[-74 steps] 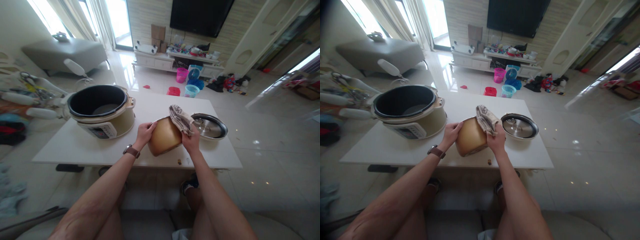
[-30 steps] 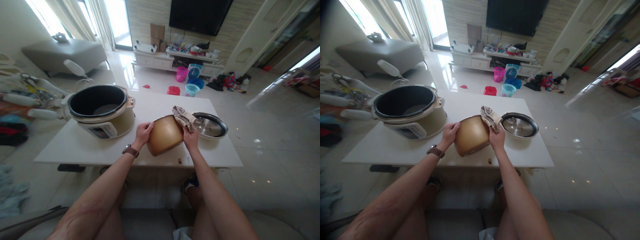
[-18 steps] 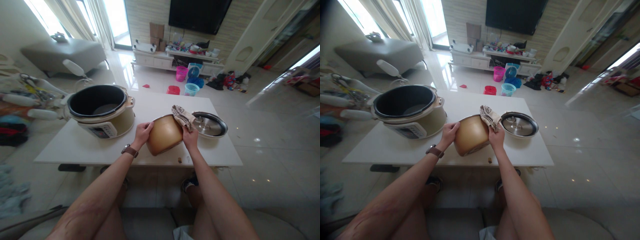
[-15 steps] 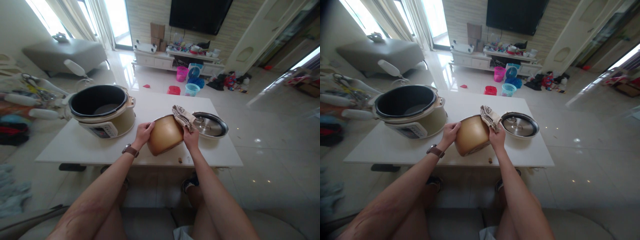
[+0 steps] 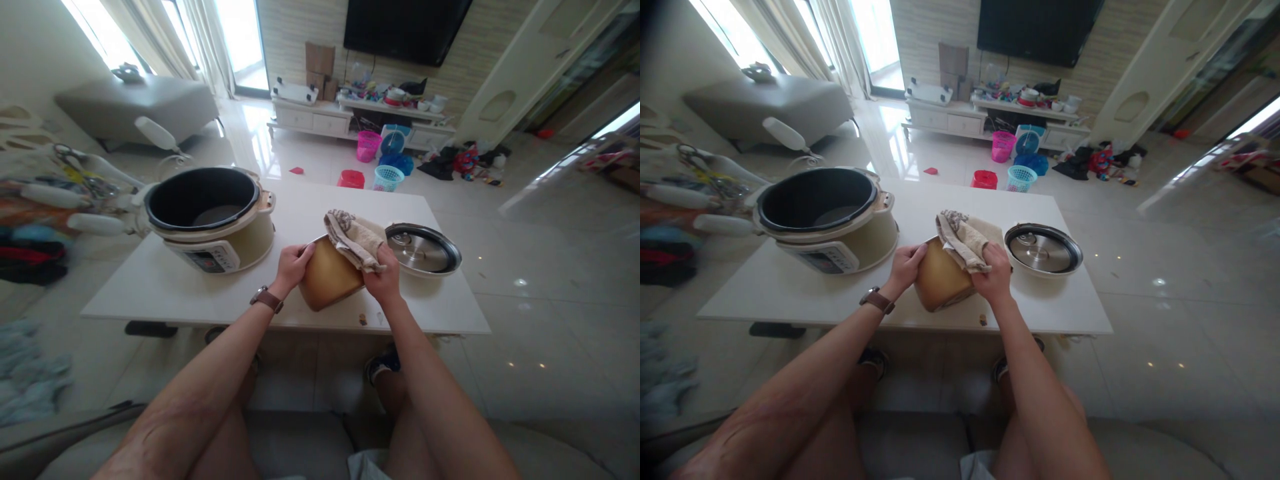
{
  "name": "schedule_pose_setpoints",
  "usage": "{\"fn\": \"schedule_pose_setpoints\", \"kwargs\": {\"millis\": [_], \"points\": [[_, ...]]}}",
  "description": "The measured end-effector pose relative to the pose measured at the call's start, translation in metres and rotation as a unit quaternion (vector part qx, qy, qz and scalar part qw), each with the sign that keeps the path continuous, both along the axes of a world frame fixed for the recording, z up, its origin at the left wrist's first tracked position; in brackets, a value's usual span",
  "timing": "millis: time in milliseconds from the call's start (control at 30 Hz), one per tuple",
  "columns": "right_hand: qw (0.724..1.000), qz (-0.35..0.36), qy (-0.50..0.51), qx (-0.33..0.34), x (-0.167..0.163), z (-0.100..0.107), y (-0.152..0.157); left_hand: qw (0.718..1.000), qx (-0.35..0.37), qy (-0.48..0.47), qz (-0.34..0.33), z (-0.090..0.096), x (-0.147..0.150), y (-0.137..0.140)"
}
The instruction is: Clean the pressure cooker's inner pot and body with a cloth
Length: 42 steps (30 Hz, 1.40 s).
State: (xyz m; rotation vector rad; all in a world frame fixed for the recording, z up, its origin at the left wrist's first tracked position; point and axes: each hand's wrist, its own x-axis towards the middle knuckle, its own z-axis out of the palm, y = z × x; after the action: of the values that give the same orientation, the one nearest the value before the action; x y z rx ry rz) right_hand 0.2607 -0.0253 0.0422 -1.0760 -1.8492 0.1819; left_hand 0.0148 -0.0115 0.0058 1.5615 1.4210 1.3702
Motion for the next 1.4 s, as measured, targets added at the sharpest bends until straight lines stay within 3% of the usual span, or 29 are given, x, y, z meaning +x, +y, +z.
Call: {"fn": "schedule_pose_setpoints", "kwargs": {"millis": [300, 600, 700, 867, 967, 1167, 1300, 1400], "points": [[0.996, -0.017, 0.088, -0.023, -0.002, -0.008, 0.005, 0.999, 0.020, -0.030, 0.011, -0.011, -0.004, 0.002], [0.956, -0.067, 0.267, -0.099, -0.002, -0.029, 0.024, 0.996, 0.022, -0.068, 0.055, -0.042, -0.021, 0.001], [0.947, -0.083, 0.290, -0.106, 0.000, -0.033, 0.026, 0.997, 0.025, -0.069, 0.013, -0.031, -0.026, 0.002], [0.948, -0.077, 0.290, -0.105, 0.001, -0.036, 0.026, 0.997, 0.036, -0.054, -0.036, 0.007, -0.021, 0.004], [0.951, -0.081, 0.280, -0.106, 0.002, -0.036, 0.026, 0.999, 0.008, -0.016, -0.042, 0.017, -0.014, 0.005], [0.973, -0.065, 0.211, -0.068, 0.002, -0.029, 0.020, 0.999, -0.009, 0.016, -0.027, 0.016, -0.007, 0.006], [0.997, -0.039, 0.061, 0.020, 0.000, -0.013, 0.007, 0.999, -0.007, 0.031, -0.016, 0.016, -0.004, 0.005], [0.992, 0.018, -0.083, 0.089, -0.003, 0.000, -0.005, 0.999, -0.006, 0.038, -0.017, 0.016, -0.002, 0.005]]}}
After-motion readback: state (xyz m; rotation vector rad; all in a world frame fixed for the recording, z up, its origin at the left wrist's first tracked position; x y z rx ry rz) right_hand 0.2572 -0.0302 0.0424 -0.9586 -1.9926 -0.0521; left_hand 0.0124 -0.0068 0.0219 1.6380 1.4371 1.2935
